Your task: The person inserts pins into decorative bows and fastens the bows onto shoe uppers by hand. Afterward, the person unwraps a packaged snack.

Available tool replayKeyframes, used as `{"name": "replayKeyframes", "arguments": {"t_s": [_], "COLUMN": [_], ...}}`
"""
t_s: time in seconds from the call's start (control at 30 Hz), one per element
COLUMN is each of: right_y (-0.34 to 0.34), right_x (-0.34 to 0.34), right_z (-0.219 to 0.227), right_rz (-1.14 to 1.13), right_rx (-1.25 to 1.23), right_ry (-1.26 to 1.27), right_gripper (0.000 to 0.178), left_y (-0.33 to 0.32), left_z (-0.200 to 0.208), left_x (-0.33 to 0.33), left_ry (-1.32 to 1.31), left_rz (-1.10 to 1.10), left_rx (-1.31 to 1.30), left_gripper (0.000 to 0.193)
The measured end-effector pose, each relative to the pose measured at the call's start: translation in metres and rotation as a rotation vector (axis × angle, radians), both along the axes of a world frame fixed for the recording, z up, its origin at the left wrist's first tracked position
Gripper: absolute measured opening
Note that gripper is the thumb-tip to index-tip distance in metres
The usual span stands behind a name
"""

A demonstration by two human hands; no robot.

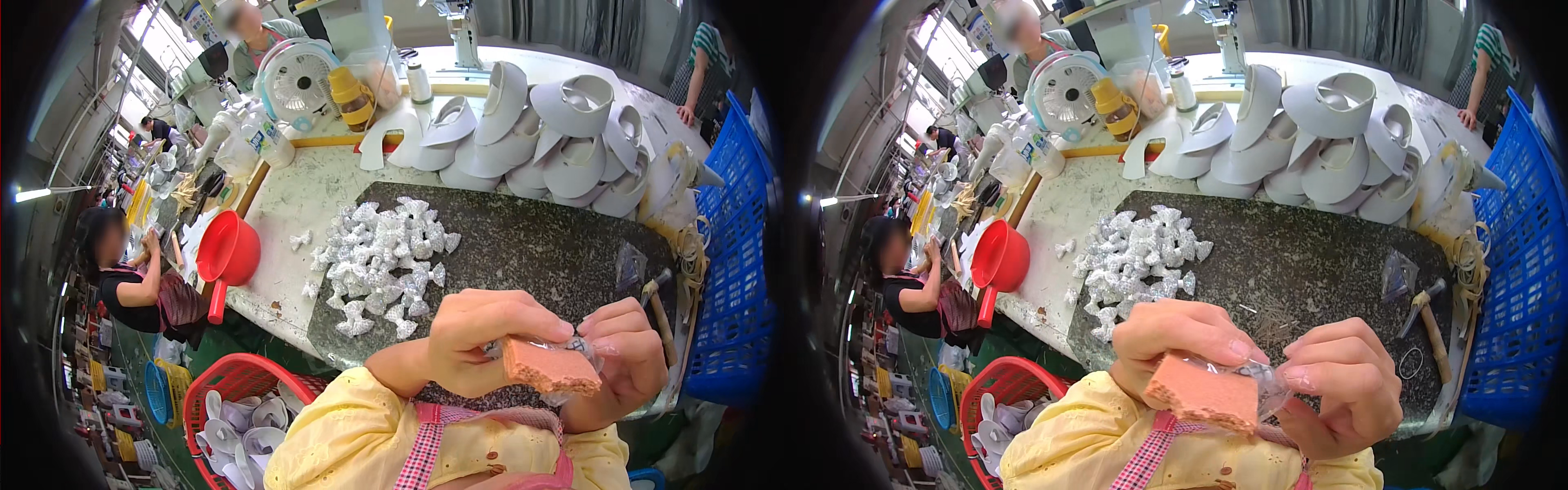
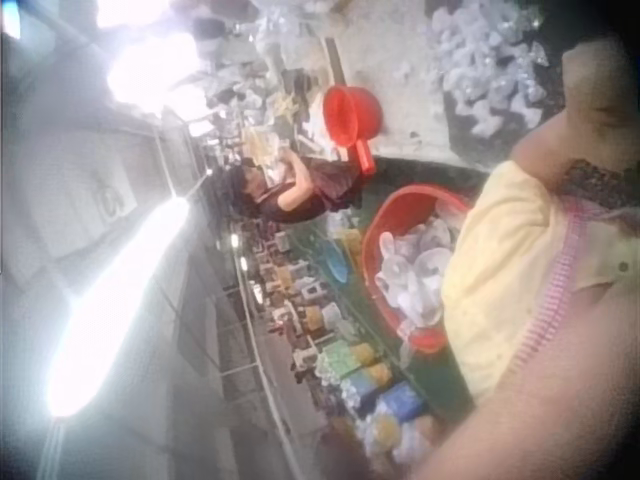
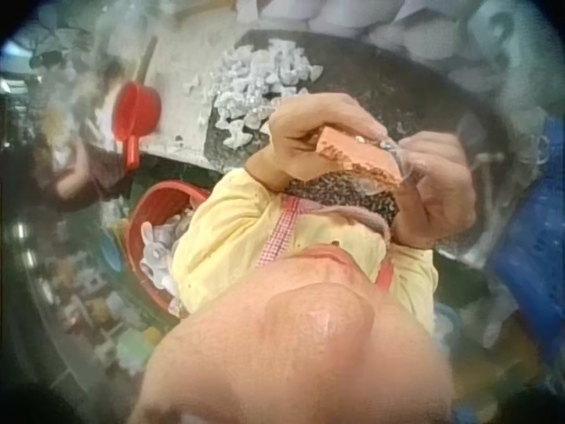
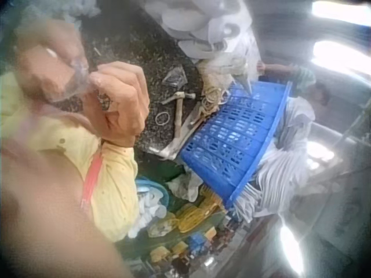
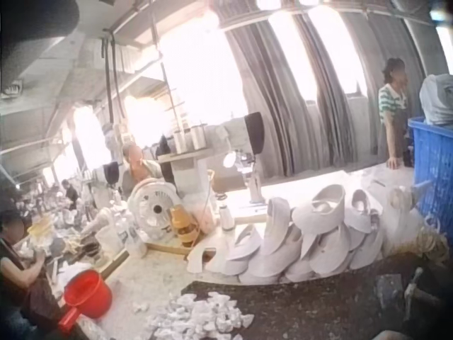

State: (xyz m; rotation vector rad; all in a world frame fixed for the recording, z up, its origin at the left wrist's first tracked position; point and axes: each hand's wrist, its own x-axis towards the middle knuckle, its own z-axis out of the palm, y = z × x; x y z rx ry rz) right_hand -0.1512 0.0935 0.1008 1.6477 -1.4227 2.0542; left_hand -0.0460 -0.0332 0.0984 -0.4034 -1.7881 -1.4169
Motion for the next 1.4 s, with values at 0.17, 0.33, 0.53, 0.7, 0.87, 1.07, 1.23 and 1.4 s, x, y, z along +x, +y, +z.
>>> {"name": "replayKeyframes", "arguments": {"t_s": [0.17, 0.33, 0.53, 0.7, 0.87, 1.07, 1.23, 1.4], "right_y": [0.0021, 0.0008, 0.0009, 0.0005, 0.0003, 0.0009, 0.0005, -0.0004], "right_x": [-0.0011, 0.0023, 0.0045, 0.0079, 0.0073, 0.0069, 0.0079, 0.0086], "right_z": [0.0002, 0.0014, 0.0012, -0.0004, -0.0010, -0.0018, -0.0025, -0.0025], "right_rz": [-0.005, 0.019, 0.056, 0.039, 0.032, 0.012, 0.008, 0.008], "right_rx": [-0.001, -0.012, -0.020, -0.007, 0.007, 0.021, 0.019, 0.011], "right_ry": [-0.010, -0.054, -0.069, -0.066, -0.080, -0.083, -0.082, -0.084], "right_gripper": [0.021, 0.017, 0.016, 0.018, 0.021, 0.024, 0.025, 0.026], "left_y": [0.0020, 0.0037, 0.0065, 0.0089, 0.0087, 0.0103, 0.0097, 0.0094], "left_z": [-0.0007, 0.0009, -0.0004, 0.0000, 0.0004, -0.0004, -0.0005, -0.0008], "left_x": [-0.0007, -0.0004, 0.0018, 0.0007, -0.0006, -0.0021, -0.0025, -0.0011], "left_ry": [0.011, 0.060, 0.062, 0.105, 0.125, 0.114, 0.148, 0.118], "left_rz": [-0.024, -0.029, -0.038, -0.033, -0.044, -0.043, -0.042, -0.060], "left_rx": [-0.014, -0.074, -0.088, -0.066, -0.074, -0.062, -0.083, -0.096], "left_gripper": [0.030, 0.026, 0.028, 0.029, 0.029, 0.031, 0.030, 0.031]}}
